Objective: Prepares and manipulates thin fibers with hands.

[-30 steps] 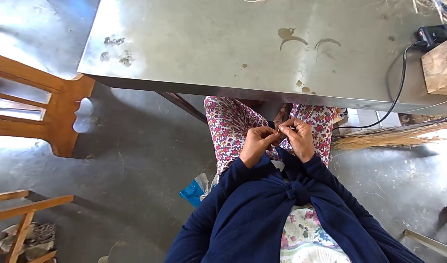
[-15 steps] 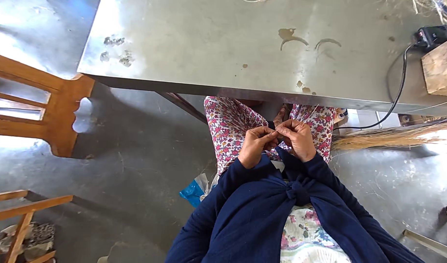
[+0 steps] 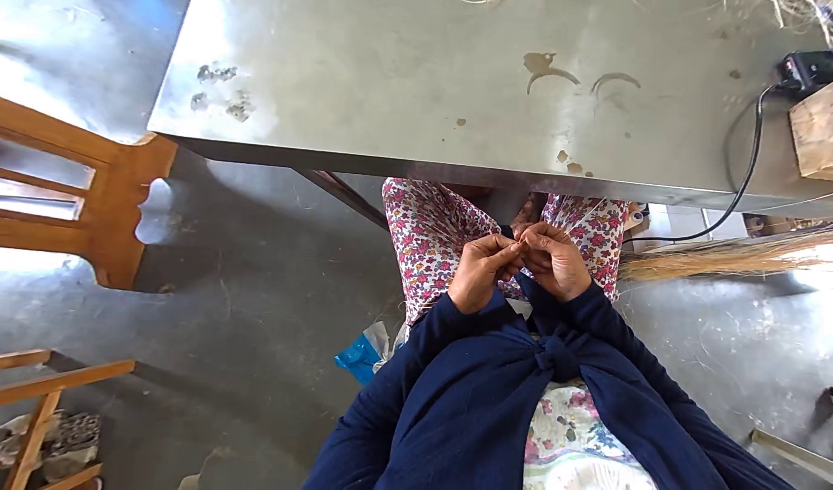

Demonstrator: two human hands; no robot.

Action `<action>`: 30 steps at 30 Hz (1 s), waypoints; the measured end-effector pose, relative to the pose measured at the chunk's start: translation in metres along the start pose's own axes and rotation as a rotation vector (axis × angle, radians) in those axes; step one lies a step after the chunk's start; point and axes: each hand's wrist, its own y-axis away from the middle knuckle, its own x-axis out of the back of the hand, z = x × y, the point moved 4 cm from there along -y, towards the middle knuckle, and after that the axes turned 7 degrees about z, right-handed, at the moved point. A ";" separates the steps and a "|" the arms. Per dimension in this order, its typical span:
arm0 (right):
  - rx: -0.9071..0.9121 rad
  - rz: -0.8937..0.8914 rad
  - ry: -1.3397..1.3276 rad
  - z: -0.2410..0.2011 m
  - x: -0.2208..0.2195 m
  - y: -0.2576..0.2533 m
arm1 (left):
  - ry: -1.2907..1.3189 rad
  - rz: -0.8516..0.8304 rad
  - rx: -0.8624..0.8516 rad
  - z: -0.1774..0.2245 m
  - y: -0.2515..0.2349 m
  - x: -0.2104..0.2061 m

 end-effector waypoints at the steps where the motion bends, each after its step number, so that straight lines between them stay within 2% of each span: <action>1: -0.049 0.006 -0.066 0.001 0.000 0.000 | 0.009 -0.009 0.000 -0.001 -0.001 0.000; 4: -0.131 0.017 -0.190 0.001 0.002 0.002 | 0.005 -0.018 -0.023 -0.006 -0.002 0.000; 8: -0.114 0.006 -0.210 0.000 0.003 0.002 | -0.044 -0.035 -0.043 -0.005 -0.001 -0.002; 14: -0.028 -0.018 -0.083 0.000 0.001 0.000 | -0.040 -0.035 -0.054 -0.005 -0.001 0.001; 17: 0.040 0.054 0.045 -0.003 -0.002 0.001 | -0.067 -0.037 -0.065 -0.006 0.000 0.003; 19: 0.106 0.072 0.123 -0.010 -0.004 0.002 | -0.116 -0.106 -0.072 -0.002 0.001 0.008; 22: 0.155 0.010 0.153 -0.022 -0.011 0.005 | -0.162 -0.247 -0.061 0.013 -0.004 0.026; 24: 0.095 -0.073 0.127 -0.026 -0.017 0.006 | -0.119 -0.258 -0.082 0.023 -0.013 0.037; 27: -0.131 -0.233 0.057 -0.019 -0.029 0.009 | -0.186 -0.273 -0.166 0.040 -0.024 0.030; 30: -0.307 -0.331 0.003 -0.008 -0.036 0.012 | -0.315 -0.419 -0.155 0.048 -0.028 0.010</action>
